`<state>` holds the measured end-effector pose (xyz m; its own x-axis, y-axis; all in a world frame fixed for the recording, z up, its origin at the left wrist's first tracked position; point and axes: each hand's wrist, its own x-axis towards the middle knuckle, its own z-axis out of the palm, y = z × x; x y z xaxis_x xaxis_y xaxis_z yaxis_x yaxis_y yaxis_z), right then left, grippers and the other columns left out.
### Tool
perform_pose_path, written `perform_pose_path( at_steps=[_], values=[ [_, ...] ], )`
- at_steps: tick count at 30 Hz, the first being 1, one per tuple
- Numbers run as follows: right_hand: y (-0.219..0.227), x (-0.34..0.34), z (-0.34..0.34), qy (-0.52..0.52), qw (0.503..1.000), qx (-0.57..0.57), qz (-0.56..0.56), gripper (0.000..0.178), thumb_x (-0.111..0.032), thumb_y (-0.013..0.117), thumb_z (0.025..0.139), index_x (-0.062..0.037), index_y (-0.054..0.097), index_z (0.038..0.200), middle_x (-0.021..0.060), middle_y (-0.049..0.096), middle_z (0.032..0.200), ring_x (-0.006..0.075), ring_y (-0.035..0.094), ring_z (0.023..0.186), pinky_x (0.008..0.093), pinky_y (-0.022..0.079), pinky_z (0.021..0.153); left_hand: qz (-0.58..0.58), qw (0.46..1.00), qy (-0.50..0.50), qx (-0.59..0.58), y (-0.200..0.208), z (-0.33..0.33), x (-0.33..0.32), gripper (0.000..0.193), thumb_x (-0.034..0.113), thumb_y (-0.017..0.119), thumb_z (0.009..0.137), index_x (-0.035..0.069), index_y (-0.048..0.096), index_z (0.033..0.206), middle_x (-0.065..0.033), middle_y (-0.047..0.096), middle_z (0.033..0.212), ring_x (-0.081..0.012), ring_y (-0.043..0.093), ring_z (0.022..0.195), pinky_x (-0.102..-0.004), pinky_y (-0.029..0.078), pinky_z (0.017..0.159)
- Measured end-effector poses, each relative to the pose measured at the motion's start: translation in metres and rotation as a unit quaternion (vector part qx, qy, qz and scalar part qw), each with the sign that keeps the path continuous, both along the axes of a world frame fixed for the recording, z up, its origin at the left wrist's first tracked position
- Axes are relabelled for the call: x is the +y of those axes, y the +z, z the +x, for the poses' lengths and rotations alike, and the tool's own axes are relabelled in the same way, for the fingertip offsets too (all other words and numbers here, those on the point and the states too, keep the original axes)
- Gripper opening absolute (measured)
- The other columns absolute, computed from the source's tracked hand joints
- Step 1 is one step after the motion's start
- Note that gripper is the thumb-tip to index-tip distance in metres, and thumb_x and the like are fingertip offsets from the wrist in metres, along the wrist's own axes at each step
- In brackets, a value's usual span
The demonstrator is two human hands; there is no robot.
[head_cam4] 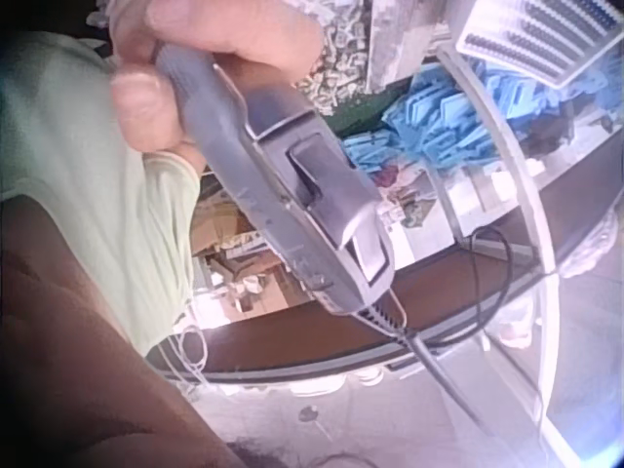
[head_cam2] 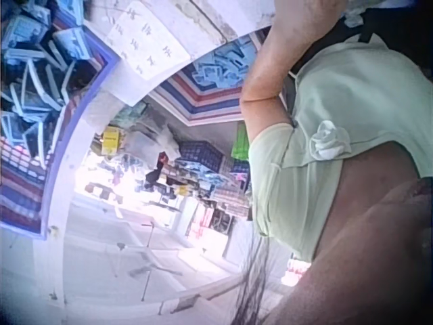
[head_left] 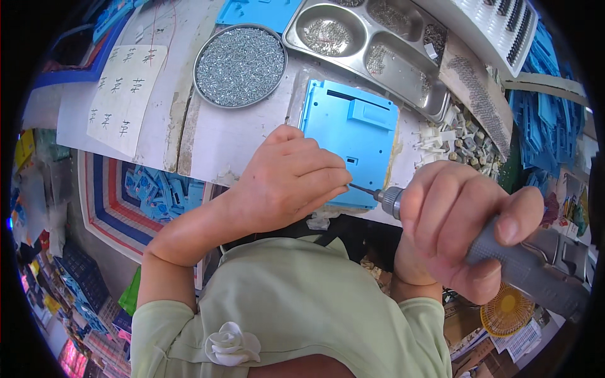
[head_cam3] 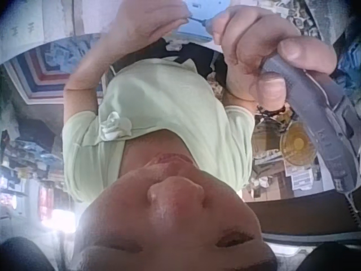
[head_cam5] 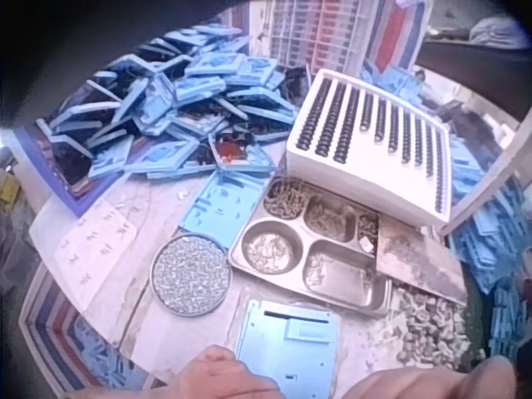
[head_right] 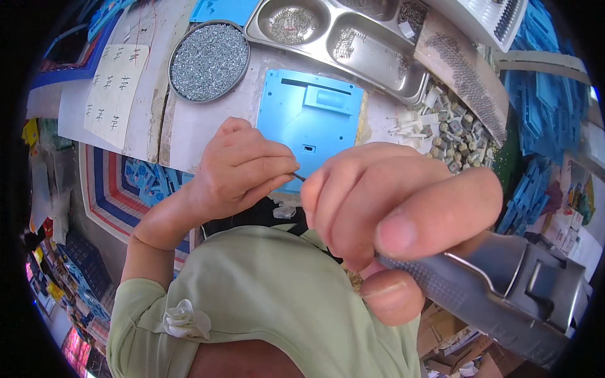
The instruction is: The recorder is assembling an electronic device by soldering components, installing a speaker and board, and securing the blue plastic housing with screws.
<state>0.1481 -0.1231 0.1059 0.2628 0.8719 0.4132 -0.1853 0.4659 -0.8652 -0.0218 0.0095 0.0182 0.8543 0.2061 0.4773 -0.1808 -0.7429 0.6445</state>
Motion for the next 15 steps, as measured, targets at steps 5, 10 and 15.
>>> perform_pose_path(
  at_steps=[5,10,15],
  values=[
    [-0.007,0.011,-0.013,-0.026,1.0,0.007,0.008,0.032,-0.025,0.073,0.094,-0.0163,0.049,0.112,-0.0034,0.053,0.06,0.0126,0.051,0.047,0.0299,0.048,0.051,-0.019,1.0,-0.001,-0.008,-0.006,-0.001,0.003,0.026,0.013,0.084,0.078,0.011,0.071,0.099,0.0006,0.07,0.092,-0.0188,0.063,0.075,-0.0375,0.042,0.078],
    [-0.019,0.022,-0.015,-0.019,0.999,-0.004,0.036,0.031,-0.025,0.072,0.094,-0.0143,0.049,0.112,-0.0021,0.053,0.06,0.0126,0.05,0.046,0.029,0.044,0.048,0.028,0.998,0.044,0.023,-0.003,-0.012,0.017,0.026,0.016,0.084,0.076,0.011,0.071,0.099,-0.0019,0.07,0.096,-0.0217,0.064,0.084,-0.0405,0.043,0.081],
    [-0.023,0.018,-0.004,-0.055,0.998,0.041,0.012,0.04,-0.032,0.079,0.093,-0.0119,0.052,0.114,0.003,0.054,0.064,0.0178,0.052,0.054,0.0327,0.042,0.05,0.153,0.941,0.277,0.122,-0.021,-0.015,0.114,0.023,0.021,0.08,0.081,0.012,0.073,0.101,-0.002,0.067,0.102,-0.0263,0.061,0.102,-0.0467,0.04,0.092]
  ],
)
